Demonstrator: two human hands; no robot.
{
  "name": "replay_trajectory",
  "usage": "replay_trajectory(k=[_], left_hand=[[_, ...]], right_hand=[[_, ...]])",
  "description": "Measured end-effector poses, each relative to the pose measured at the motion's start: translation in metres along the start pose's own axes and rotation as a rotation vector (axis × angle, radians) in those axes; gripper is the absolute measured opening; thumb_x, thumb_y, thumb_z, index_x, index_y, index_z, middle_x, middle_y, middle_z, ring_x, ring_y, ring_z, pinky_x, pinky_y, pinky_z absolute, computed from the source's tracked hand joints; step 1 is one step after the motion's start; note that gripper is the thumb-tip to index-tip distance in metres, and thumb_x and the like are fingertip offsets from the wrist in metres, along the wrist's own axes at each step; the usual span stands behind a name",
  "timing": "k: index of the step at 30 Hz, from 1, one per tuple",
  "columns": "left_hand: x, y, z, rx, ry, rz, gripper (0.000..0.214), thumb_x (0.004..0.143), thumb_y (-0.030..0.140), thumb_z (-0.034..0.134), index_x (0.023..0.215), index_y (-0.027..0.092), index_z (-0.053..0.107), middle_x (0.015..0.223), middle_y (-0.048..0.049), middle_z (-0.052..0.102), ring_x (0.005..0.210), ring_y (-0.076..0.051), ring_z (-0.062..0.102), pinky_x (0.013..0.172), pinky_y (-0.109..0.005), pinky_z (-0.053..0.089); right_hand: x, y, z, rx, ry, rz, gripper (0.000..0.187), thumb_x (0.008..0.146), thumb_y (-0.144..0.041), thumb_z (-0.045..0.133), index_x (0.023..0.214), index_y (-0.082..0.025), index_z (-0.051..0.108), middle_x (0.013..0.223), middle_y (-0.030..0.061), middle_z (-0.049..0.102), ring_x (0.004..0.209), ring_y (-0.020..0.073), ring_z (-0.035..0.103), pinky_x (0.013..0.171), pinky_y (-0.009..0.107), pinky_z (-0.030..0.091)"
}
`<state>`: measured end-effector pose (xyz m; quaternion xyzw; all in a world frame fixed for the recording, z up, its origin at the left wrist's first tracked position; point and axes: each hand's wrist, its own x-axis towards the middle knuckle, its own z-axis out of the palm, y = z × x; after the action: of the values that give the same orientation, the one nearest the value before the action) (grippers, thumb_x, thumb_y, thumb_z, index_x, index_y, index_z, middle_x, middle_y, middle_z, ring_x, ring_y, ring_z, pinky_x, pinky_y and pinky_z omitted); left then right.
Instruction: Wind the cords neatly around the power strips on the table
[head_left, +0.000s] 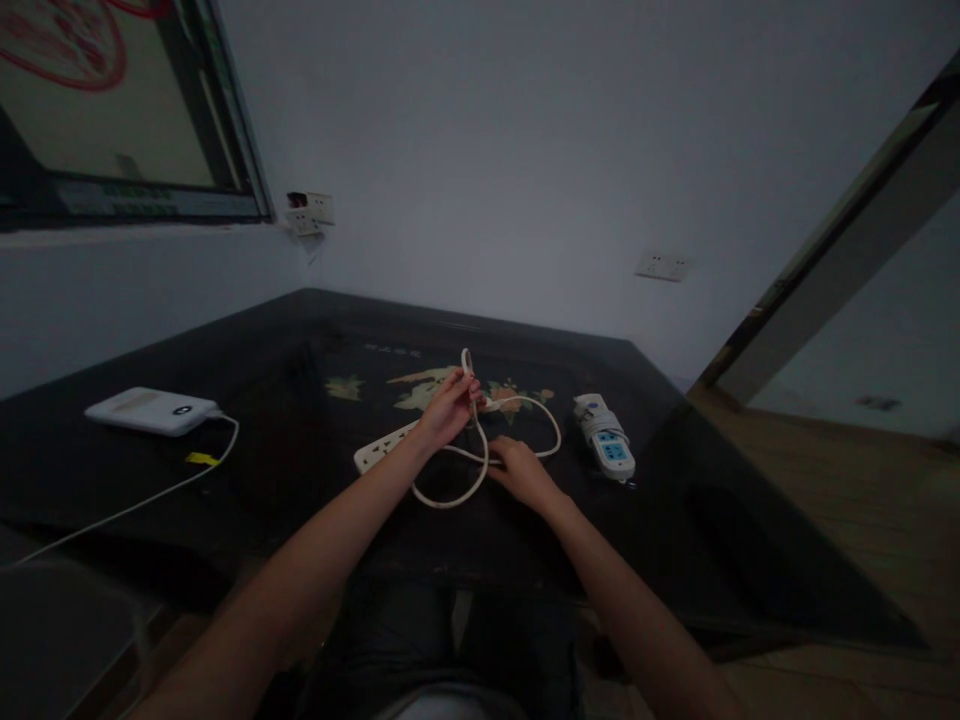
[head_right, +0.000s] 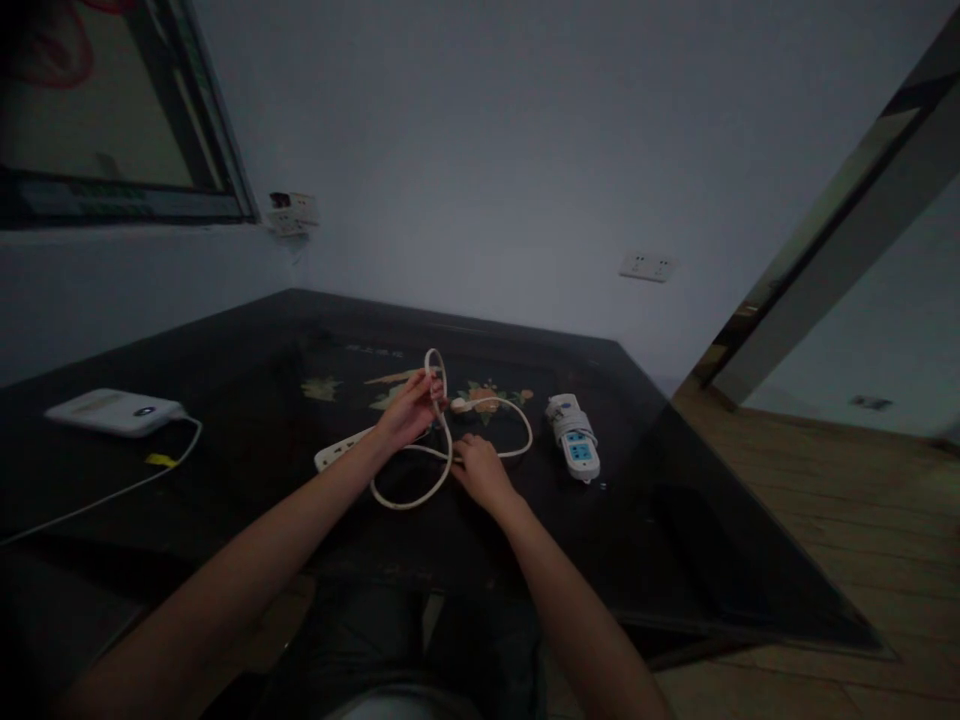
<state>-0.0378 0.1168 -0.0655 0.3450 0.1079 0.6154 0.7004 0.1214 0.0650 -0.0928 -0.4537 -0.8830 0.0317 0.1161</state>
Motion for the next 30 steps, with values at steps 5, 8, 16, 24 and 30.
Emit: replay_trajectory(k=[5, 8, 16, 24, 30], left_hand=[[0.001, 0.004, -0.004, -0.018, -0.015, -0.012, 0.012, 0.081, 0.018, 0.067, 0.086, 0.017, 0.056, 0.067, 0.0046, 0.047, 0.055, -0.005, 0.045, 0.070, -0.025, 0.051], [0.002, 0.007, -0.008, -0.030, -0.012, 0.013, 0.011, 0.082, 0.018, 0.066, 0.087, 0.018, 0.056, 0.067, 0.0048, 0.045, 0.056, -0.005, 0.044, 0.072, -0.027, 0.051], [0.005, 0.009, -0.011, -0.039, -0.002, 0.054, 0.011, 0.081, 0.019, 0.066, 0.089, 0.017, 0.059, 0.066, 0.0050, 0.044, 0.055, -0.005, 0.042, 0.072, -0.027, 0.052], [0.001, 0.009, -0.006, 0.028, 0.008, 0.040, 0.018, 0.080, 0.022, 0.067, 0.096, 0.017, 0.061, 0.064, 0.0055, 0.043, 0.051, -0.004, 0.039, 0.064, -0.023, 0.049], [-0.003, 0.009, 0.000, 0.134, 0.004, 0.021, 0.024, 0.077, 0.026, 0.069, 0.097, 0.016, 0.062, 0.062, 0.0062, 0.042, 0.049, -0.004, 0.036, 0.061, -0.023, 0.049]], right_hand=[[-0.006, 0.019, -0.009, 0.106, -0.033, -0.117, 0.018, 0.084, -0.031, 0.065, 0.099, -0.020, 0.069, 0.091, 0.0046, 0.070, 0.087, 0.0189, 0.063, 0.077, 0.030, 0.037], [-0.019, 0.026, -0.024, 0.159, -0.045, -0.188, 0.012, 0.085, -0.032, 0.064, 0.092, -0.024, 0.071, 0.082, 0.0014, 0.070, 0.083, 0.0166, 0.061, 0.077, 0.030, 0.034], [-0.081, 0.043, -0.088, 0.750, 0.253, -0.164, 0.035, 0.090, -0.046, 0.050, 0.070, -0.021, 0.063, 0.070, 0.0022, 0.054, 0.075, 0.0185, 0.050, 0.074, 0.034, 0.037], [-0.078, 0.046, -0.155, 1.281, 0.753, -0.039, 0.048, 0.074, -0.072, 0.053, 0.068, -0.024, 0.053, 0.067, -0.0028, 0.037, 0.059, 0.0137, 0.038, 0.057, 0.028, 0.037], [-0.049, 0.039, -0.204, 1.277, 1.010, -0.157, 0.035, 0.060, -0.043, 0.083, 0.073, -0.027, 0.055, 0.061, -0.0076, 0.036, 0.046, 0.0071, 0.023, 0.042, 0.022, 0.016]])
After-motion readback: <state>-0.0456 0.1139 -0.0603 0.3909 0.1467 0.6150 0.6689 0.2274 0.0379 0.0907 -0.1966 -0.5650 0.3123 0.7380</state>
